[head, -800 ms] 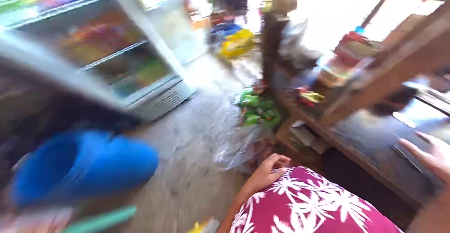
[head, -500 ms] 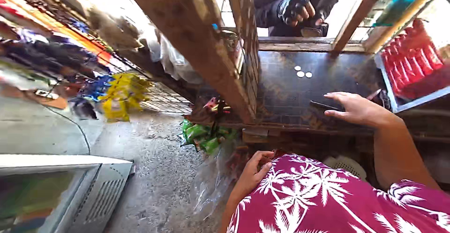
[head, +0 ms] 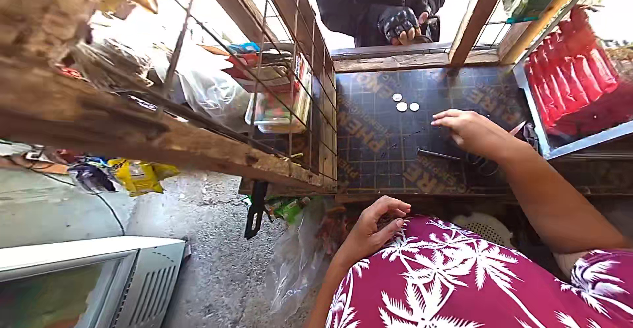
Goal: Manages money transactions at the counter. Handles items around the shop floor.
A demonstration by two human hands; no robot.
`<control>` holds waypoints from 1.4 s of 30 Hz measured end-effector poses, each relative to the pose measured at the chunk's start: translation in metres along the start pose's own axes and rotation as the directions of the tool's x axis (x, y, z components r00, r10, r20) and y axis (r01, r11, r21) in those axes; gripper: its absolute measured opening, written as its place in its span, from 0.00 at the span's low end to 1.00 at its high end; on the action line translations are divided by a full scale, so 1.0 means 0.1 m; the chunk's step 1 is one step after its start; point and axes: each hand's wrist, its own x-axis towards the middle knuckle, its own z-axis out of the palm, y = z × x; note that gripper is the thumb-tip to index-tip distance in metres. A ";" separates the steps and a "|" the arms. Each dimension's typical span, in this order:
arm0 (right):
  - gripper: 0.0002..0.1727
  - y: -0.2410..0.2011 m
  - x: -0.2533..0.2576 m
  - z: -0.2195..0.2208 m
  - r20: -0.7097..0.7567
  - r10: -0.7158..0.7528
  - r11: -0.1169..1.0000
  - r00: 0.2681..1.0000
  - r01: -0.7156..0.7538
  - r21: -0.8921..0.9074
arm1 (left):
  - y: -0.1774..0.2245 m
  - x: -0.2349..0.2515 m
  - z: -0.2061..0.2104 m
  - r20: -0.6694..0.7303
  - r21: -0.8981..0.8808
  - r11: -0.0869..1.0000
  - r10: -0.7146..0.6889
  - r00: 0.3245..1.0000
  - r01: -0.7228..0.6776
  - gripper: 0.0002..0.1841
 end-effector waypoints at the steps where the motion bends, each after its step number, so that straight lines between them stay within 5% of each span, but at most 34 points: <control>1: 0.22 0.00 0.11 0.01 0.004 0.008 1.000 1.000 -0.008 -0.030 | -0.01 0.02 -0.02 0.005 -0.003 1.000 0.009 1.000 -0.009 0.14; 6: 0.09 -0.28 0.13 0.03 -0.051 -0.060 0.998 0.997 0.059 -0.035 | 0.01 0.05 -0.18 0.023 -0.014 1.000 0.024 0.999 -0.024 0.13; 11: 0.06 -0.37 -0.18 0.43 -0.122 -0.046 0.999 0.991 0.046 -0.002 | -0.01 0.05 -0.34 0.008 -0.023 0.999 0.034 0.999 -0.033 0.13; 17: 0.19 -0.27 -0.11 0.27 -0.335 0.259 0.966 0.906 -0.247 0.080 | 0.01 0.15 -0.43 0.070 -0.044 0.998 0.049 0.996 -0.046 0.13; 21: 0.19 0.04 -0.06 0.03 -0.250 0.576 0.811 0.778 -0.582 0.057 | 0.02 0.20 -0.45 0.092 -0.058 0.997 0.051 0.995 -0.046 0.13; 24: 0.22 0.11 -0.04 -0.05 -0.158 0.660 0.734 0.735 -0.675 -0.072 | 0.01 0.19 -0.48 0.091 -0.058 0.997 0.053 0.994 -0.048 0.13; 27: 0.24 -0.04 0.05 -0.04 -0.189 0.569 0.802 0.800 -0.591 -0.087 | 0.00 0.14 -0.49 0.070 -0.054 0.998 0.042 0.997 -0.038 0.14; 32: 0.21 -0.31 0.48 0.21 -0.129 0.228 0.970 0.965 -0.236 -0.057 | 0.01 0.09 -0.48 0.031 -0.036 0.999 0.015 0.999 -0.014 0.18; 37: 0.23 -0.49 0.75 0.40 -0.028 0.180 0.952 0.983 -0.181 -0.245 | 0.04 0.02 -0.47 0.008 -0.046 0.999 0.003 1.000 -0.003 0.17; 42: 0.23 -0.61 0.76 0.40 0.016 -0.001 0.993 1.000 0.003 -0.117 | 0.04 -0.02 -0.45 -0.028 -0.062 0.998 -0.009 1.000 0.008 0.15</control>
